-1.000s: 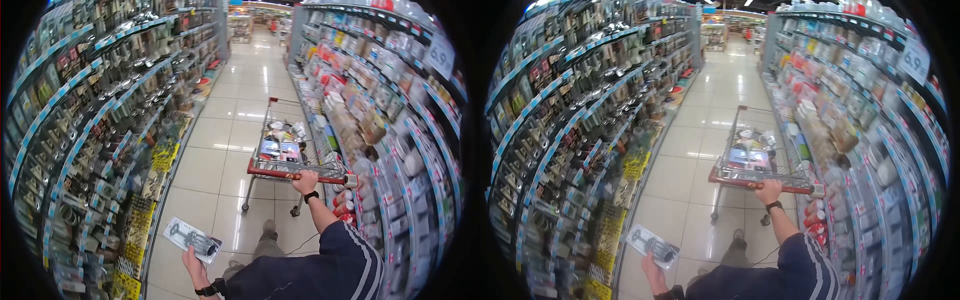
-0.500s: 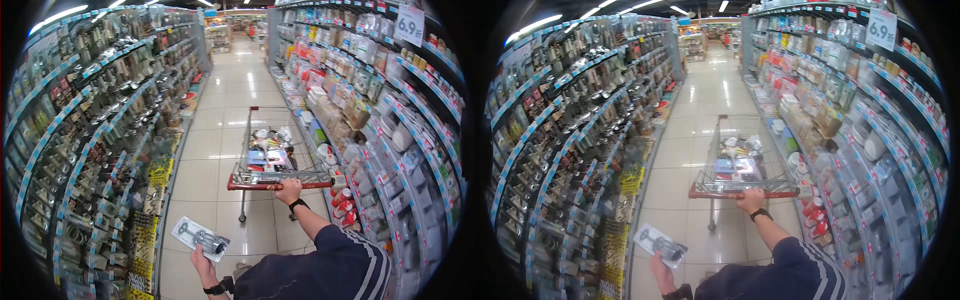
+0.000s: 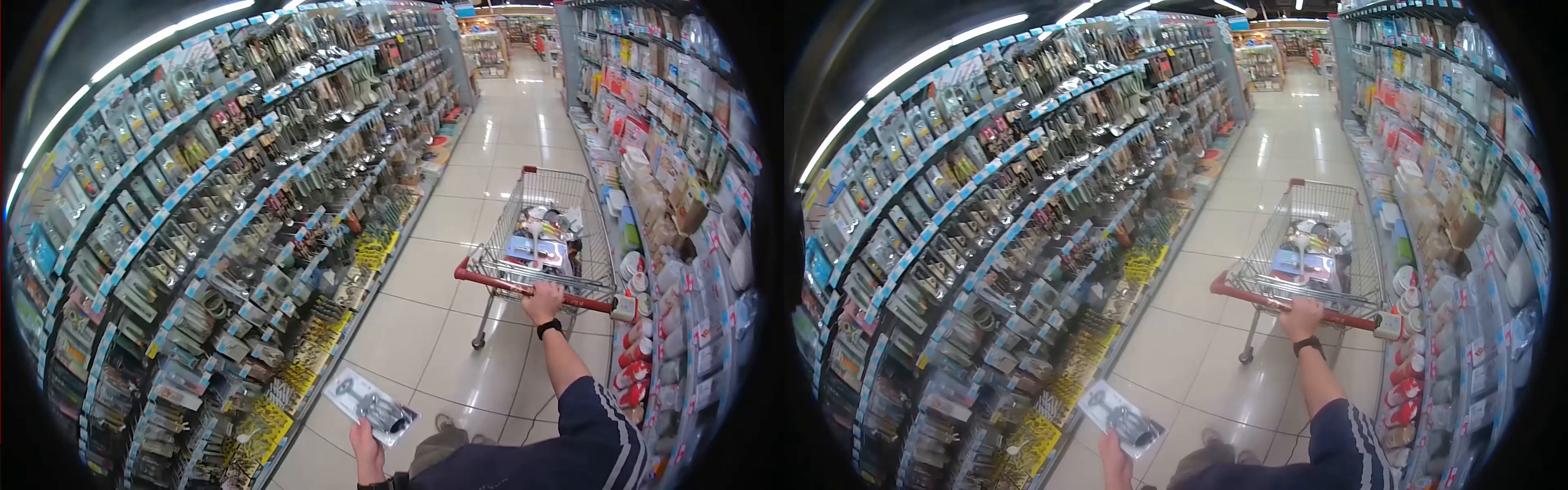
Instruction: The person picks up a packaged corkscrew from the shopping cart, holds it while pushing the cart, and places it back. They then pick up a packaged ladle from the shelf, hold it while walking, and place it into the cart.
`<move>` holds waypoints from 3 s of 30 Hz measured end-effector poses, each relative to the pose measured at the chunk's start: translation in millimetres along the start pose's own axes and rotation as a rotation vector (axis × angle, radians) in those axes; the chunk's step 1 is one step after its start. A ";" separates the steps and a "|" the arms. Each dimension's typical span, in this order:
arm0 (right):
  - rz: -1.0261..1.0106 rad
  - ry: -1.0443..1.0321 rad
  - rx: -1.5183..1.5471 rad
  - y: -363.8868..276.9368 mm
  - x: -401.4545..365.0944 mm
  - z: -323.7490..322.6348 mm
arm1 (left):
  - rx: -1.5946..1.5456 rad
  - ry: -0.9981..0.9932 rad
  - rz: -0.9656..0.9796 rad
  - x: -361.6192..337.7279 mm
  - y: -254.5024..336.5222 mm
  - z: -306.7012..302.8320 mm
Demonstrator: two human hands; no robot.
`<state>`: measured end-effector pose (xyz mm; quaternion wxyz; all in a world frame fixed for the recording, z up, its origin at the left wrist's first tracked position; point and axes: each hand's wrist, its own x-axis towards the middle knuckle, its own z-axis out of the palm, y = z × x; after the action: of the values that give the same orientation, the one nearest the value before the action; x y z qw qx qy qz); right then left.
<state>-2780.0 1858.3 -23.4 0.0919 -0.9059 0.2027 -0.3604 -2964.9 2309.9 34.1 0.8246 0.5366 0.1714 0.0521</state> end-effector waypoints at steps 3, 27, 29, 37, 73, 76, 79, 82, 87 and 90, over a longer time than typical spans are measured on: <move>0.017 -0.063 0.024 1.1 -0.3 -4.1 | 0.002 0.089 -0.039 -28.8 -9.5 -35.6; 0.039 -0.330 0.021 -56.9 -117.6 -114.7 | -0.126 0.056 -0.041 -64.9 18.7 -153.2; -0.001 -0.350 -0.032 -59.3 -132.7 -119.5 | -0.105 0.068 -0.030 -71.5 31.8 -177.1; -0.012 -0.278 -0.068 -119.6 -216.7 -113.0 | -0.212 0.114 0.086 -79.7 38.3 -322.6; -0.089 -0.317 -0.019 -259.9 -387.1 -224.9 | -0.095 -0.042 0.516 -98.9 222.9 -348.6; -0.092 -0.236 -0.025 -247.2 -387.4 -207.3 | -0.120 0.030 0.602 -85.4 207.0 -362.8; -0.095 -0.255 0.014 -255.2 -377.2 -225.0 | -0.333 0.019 0.644 -89.8 207.7 -357.4; -0.085 -0.265 0.034 -247.8 -369.0 -220.4 | -0.490 0.027 0.613 -88.8 207.7 -360.4; -0.094 -0.266 0.044 -230.7 -359.1 -200.7 | -0.631 -0.050 0.647 -99.7 211.1 -369.9; -0.063 -0.308 -0.014 -225.2 -349.4 -191.0 | -0.657 -0.157 0.659 -108.1 215.6 -380.5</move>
<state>-3074.1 2208.7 -29.9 0.1044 -0.9569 0.1603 -0.2185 -3173.8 2701.0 114.2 0.9007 0.2753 -0.0964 0.3221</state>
